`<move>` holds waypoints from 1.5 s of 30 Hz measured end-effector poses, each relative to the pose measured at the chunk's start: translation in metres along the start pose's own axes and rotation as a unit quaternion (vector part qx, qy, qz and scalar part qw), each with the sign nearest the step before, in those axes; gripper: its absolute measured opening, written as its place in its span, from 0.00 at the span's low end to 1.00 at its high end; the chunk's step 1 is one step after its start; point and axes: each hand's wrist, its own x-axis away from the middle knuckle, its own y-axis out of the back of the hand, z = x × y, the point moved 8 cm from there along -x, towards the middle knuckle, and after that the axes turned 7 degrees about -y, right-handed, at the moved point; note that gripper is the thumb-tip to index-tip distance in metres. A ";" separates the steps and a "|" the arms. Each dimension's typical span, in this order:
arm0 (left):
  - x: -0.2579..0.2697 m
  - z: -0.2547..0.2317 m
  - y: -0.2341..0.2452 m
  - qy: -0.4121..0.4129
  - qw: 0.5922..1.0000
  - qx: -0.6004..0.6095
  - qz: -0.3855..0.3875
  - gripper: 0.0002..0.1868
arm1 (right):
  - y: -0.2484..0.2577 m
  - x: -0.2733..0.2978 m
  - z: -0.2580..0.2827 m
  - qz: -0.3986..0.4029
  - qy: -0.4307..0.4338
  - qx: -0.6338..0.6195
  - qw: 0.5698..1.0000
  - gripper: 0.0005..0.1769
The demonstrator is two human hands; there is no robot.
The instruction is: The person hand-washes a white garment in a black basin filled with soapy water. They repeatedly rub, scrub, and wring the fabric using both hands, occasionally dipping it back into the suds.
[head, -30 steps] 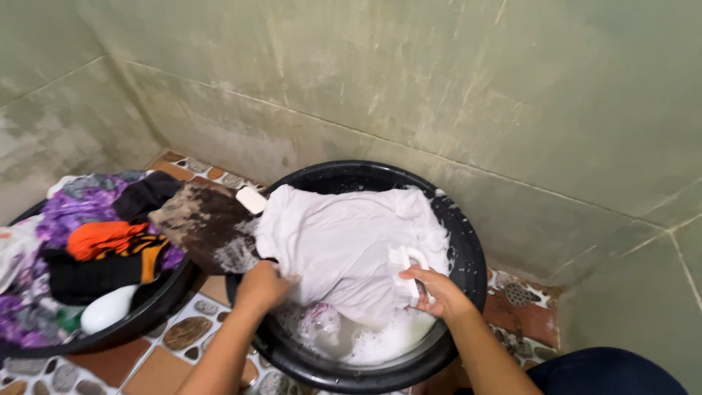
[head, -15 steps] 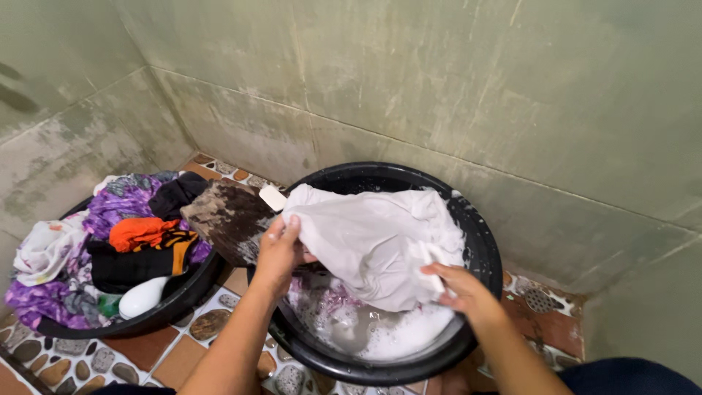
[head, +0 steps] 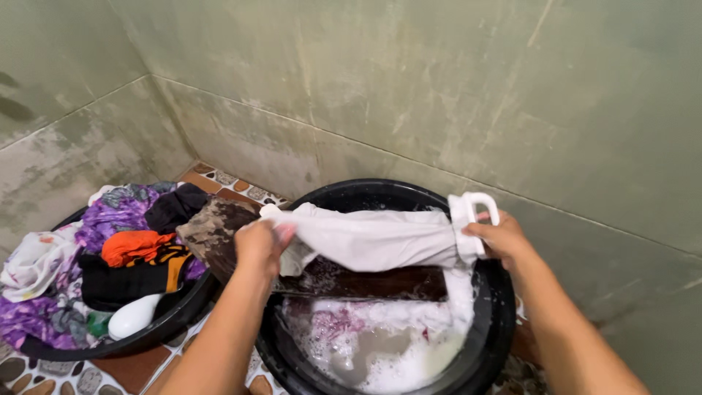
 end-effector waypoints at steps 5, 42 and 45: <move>0.021 0.004 -0.046 -0.030 0.989 -0.141 0.034 0.18 | -0.047 -0.005 -0.008 -0.013 0.041 0.036 0.998 0.31; 0.119 0.041 -0.175 -0.417 0.623 -0.647 0.140 0.21 | -0.013 0.042 -0.046 0.053 -0.111 -0.657 0.744 0.25; 0.102 0.007 -0.153 -0.423 0.591 -0.679 0.109 0.22 | -0.012 0.042 -0.036 0.058 -0.074 -0.664 0.742 0.26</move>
